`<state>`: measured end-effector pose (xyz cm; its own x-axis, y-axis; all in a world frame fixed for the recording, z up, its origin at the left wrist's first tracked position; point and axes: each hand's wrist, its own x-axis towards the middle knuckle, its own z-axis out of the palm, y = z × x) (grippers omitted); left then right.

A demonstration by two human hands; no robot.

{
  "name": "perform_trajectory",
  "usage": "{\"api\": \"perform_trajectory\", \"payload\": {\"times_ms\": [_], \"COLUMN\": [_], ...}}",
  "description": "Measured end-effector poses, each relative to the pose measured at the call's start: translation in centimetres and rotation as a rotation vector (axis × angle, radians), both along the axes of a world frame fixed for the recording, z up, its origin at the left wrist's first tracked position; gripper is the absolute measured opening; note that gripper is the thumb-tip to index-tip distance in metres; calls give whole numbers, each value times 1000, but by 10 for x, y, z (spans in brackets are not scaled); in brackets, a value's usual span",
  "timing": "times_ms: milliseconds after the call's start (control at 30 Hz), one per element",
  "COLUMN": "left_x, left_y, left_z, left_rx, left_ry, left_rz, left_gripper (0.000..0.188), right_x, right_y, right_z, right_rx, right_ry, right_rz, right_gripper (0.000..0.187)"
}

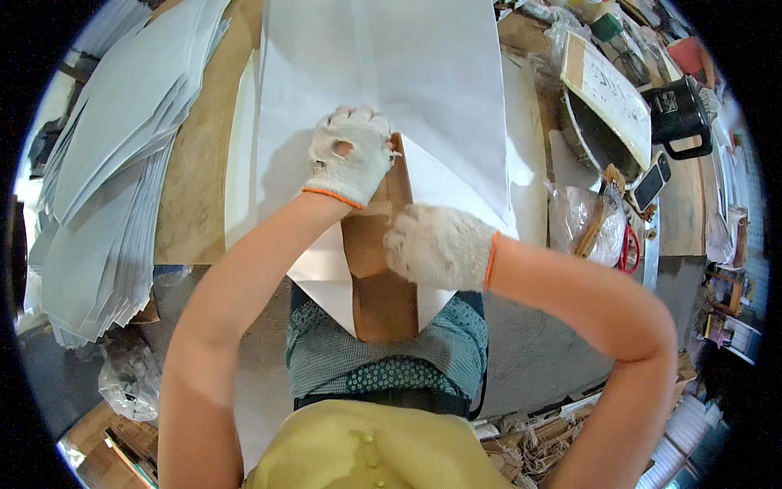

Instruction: The person wraps a small brown box with white paper. They fold the paper around the box, apply paste with a brush, and smooth the edges to secure the wrap. The process is repeated for multiple boxes.

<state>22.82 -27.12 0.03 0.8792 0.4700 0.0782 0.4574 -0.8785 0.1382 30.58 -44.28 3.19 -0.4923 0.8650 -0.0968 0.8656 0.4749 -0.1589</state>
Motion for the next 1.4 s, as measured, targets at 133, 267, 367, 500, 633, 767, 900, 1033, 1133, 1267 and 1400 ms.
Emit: {"api": "perform_trajectory", "payload": {"times_ms": [133,267,367,500,633,767,900,1033,1133,1267,1400], "left_x": [1,-1,-11,-77,-118,-104,-109,-105,-97,-102,-77], "left_y": [-10,-5,-19,-32,-16,-21,-17,-13,-33,-39,-30], "left_z": [40,70,48,47,64,55,33,30,29,31,46], "left_rx": [-188,-242,-48,-72,-186,-147,-171,-348,-57,-338,-441], "left_ry": [464,978,1155,1092,562,601,592,588,525,443,678], "left_rz": [-244,-436,-458,-372,-401,-299,-415,-267,-213,-365,-154], "left_gripper": [30,29,24,26,71,81,76,55,23,28,32], "right_x": [3,-18,-10,2,28,23,-16,5,31,16,1], "right_y": [23,61,52,-10,-33,-29,-34,-10,-6,8,5], "right_z": [11,18,3,-1,8,11,40,24,-14,1,26], "right_rx": [-333,-811,-877,-562,-330,-175,-465,-419,-532,-598,-644], "right_ry": [-108,-575,-777,-768,-569,-620,-403,-430,-429,-440,-207], "right_rz": [-61,-213,-404,-478,-624,-537,-546,-697,-677,-725,-656], "right_gripper": [15,26,26,33,35,30,22,18,19,20,33]}}
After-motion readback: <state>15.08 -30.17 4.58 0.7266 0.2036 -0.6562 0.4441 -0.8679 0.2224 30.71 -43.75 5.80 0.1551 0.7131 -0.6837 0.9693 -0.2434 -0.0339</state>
